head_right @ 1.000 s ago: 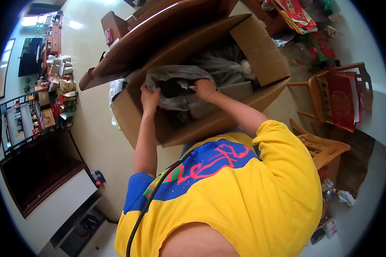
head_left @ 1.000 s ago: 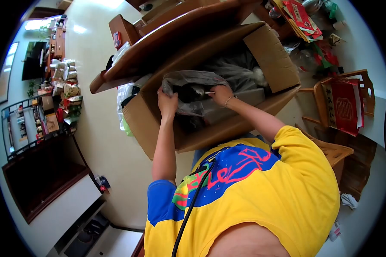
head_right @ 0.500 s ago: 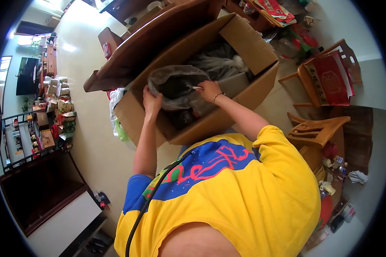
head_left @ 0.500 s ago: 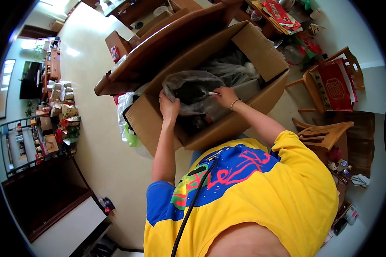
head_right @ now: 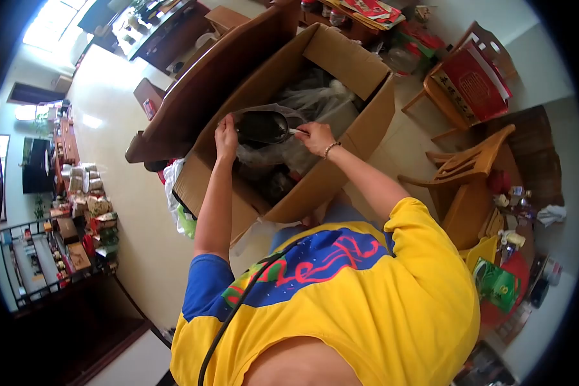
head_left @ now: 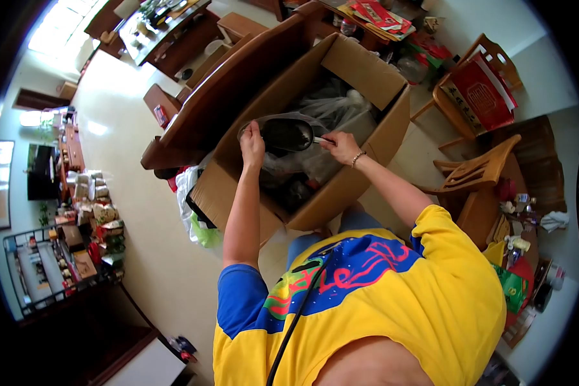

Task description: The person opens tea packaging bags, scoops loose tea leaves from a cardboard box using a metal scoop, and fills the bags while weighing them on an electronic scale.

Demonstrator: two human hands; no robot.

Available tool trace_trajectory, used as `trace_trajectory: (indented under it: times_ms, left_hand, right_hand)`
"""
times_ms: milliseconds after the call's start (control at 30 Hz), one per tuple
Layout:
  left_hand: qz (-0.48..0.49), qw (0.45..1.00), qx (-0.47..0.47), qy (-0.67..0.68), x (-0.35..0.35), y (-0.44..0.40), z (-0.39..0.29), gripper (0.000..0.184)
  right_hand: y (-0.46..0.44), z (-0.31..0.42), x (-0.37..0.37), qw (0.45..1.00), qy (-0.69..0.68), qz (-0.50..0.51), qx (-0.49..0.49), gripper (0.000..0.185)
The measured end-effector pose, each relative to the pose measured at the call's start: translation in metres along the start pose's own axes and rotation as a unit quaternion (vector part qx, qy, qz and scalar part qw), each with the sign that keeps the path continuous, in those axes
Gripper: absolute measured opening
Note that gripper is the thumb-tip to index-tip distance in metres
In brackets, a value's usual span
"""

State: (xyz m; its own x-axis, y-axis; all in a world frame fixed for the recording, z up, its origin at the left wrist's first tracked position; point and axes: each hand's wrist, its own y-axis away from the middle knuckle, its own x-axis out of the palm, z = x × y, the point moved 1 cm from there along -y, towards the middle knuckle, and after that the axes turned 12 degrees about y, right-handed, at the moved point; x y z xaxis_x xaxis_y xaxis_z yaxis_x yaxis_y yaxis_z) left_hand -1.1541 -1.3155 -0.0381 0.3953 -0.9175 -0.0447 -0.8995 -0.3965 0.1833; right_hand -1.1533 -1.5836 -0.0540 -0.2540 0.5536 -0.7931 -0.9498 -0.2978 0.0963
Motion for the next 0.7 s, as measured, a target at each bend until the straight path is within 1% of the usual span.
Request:
trace_trajectory:
  times_ms: [33,100,133,167,233,300,333,367,400,433,467,533,567,600,633,700]
  left_hand:
    - [0.011,1.000,0.000,-0.002,0.002,-0.004,0.002,0.048]
    - [0.021,0.991,-0.071,0.110,0.008,-0.011,0.009,0.051]
    - [0.044,0.988,-0.085,0.123,0.009,-0.013,0.011,0.052]
    - [0.059,0.976,-0.096,0.186,0.012,-0.016,0.015,0.050]
    - [0.058,0.950,-0.143,0.272,0.021,-0.011,0.010,0.047]
    - [0.063,0.953,-0.157,0.252,0.033,-0.008,0.007,0.045]
    - [0.088,0.950,-0.156,0.255,0.037,-0.012,0.017,0.046]
    - [0.082,0.947,-0.170,0.261,0.048,-0.006,0.011,0.046]
    - [0.107,0.944,-0.175,0.258,0.058,-0.001,0.004,0.045]
    - [0.130,0.937,-0.178,0.270,0.067,-0.007,0.012,0.043]
    - [0.166,0.931,-0.164,0.281,0.078,0.002,0.003,0.042]
    - [0.214,0.922,-0.153,0.284,0.107,0.009,-0.003,0.047]
    - [0.205,0.933,-0.150,0.255,0.119,0.015,-0.015,0.047]
    - [0.213,0.934,-0.158,0.238,0.137,0.030,-0.028,0.048]
    - [0.240,0.926,-0.155,0.246,0.155,0.036,-0.031,0.050]
    - [0.288,0.923,-0.133,0.219,0.192,0.061,-0.042,0.053]
  right_hand:
    - [0.003,0.003,-0.003,1.000,-0.001,-0.006,0.009,0.025]
    - [0.015,0.005,-0.007,0.999,0.007,0.004,0.031,0.028]
    - [0.021,0.005,-0.009,0.999,0.005,0.000,0.042,0.028]
    - [0.028,0.005,-0.011,0.998,0.000,-0.013,0.054,0.028]
    - [0.042,0.000,-0.012,0.996,-0.005,-0.035,0.077,0.028]
    - [0.055,-0.011,-0.016,0.996,0.014,-0.061,0.057,0.028]
    - [0.065,-0.013,-0.023,0.996,0.015,-0.060,0.065,0.028]
    - [0.074,-0.013,-0.029,0.995,0.017,-0.062,0.078,0.027]
    - [0.084,-0.017,-0.034,0.993,0.032,-0.093,0.070,0.027]
    - [0.096,-0.022,-0.038,0.989,0.049,-0.124,0.065,0.026]
    - [0.105,-0.029,-0.041,0.986,0.048,-0.145,0.072,0.026]
    - [0.126,-0.042,-0.051,0.977,0.032,-0.194,0.082,0.027]
    - [0.137,-0.040,-0.057,0.972,0.018,-0.222,0.081,0.027]
    - [0.151,-0.045,-0.065,0.968,0.011,-0.229,0.103,0.026]
    - [0.165,-0.049,-0.073,0.965,0.001,-0.233,0.122,0.026]
    - [0.202,-0.060,-0.092,0.952,-0.010,-0.271,0.141,0.024]
